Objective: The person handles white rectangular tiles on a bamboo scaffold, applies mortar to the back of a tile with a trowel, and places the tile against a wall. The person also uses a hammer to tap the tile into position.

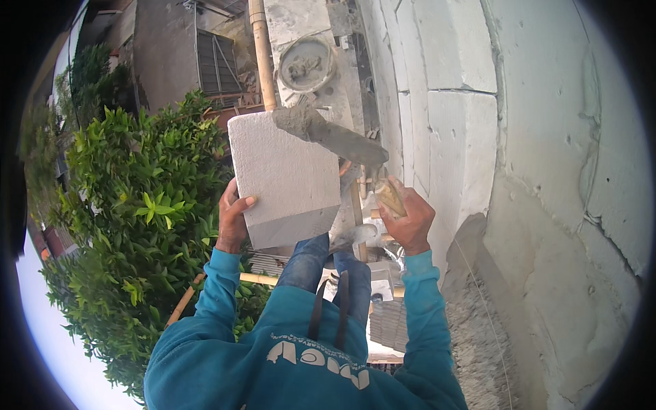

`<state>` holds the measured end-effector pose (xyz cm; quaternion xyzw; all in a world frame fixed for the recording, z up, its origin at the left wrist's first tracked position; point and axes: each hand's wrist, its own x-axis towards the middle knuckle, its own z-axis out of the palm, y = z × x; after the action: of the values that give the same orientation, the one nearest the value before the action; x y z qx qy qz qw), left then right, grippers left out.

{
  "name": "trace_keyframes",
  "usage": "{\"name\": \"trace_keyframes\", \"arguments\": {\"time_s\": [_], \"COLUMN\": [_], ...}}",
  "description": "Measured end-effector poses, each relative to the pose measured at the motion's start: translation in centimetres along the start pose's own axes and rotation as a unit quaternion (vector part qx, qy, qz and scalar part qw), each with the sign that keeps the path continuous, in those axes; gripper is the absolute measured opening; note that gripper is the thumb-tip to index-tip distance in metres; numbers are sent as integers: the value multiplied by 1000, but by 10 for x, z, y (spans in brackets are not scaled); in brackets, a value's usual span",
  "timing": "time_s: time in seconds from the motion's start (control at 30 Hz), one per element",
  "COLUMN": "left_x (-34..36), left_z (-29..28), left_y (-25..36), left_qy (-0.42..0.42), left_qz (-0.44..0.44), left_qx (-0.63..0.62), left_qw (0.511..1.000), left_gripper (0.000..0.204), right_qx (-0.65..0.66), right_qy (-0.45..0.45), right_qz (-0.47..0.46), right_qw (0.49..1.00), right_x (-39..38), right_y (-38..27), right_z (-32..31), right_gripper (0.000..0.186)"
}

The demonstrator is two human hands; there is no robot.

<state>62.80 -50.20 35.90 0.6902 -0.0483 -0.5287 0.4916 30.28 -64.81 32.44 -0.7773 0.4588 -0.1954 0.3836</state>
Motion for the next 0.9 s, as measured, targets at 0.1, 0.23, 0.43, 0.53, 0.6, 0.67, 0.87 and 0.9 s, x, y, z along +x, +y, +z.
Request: {"name": "trace_keyframes", "arguments": {"time_s": [0.1,0.23,0.43,0.53,0.6,0.67,0.87,0.9], "left_x": [-3,-11,-28,-33,-39,-41,-44,-44], "left_z": [-9,-10,-15,-12,-12,-10,-13,-14], "left_y": [5,16,19,23,25,27,24,26], "left_qy": [-36,-70,-66,-79,-77,-76,-63,-59], "left_qz": [-5,-4,-3,-12,-26,-28,-1,4], "left_qx": [-20,-30,-43,-50,-55,-55,-48,-43], "left_qw": [999,997,997,996,995,995,997,997], "left_gripper": [80,83,89,91,91,91,92,92], "right_qx": [-75,-120,-139,-167,-182,-195,-260,-277], "right_qy": [32,62,84,109,130,142,161,161], "right_qz": [-89,-91,-84,-70,-55,-45,31,49], "right_qw": [993,987,983,977,973,969,952,946], "right_x": [23,50,51,55,52,52,43,43], "right_y": [-6,10,26,31,39,44,58,59], "right_z": [-3,20,39,41,45,47,48,48], "right_gripper": [53,45,29,24,23,25,32,33]}}
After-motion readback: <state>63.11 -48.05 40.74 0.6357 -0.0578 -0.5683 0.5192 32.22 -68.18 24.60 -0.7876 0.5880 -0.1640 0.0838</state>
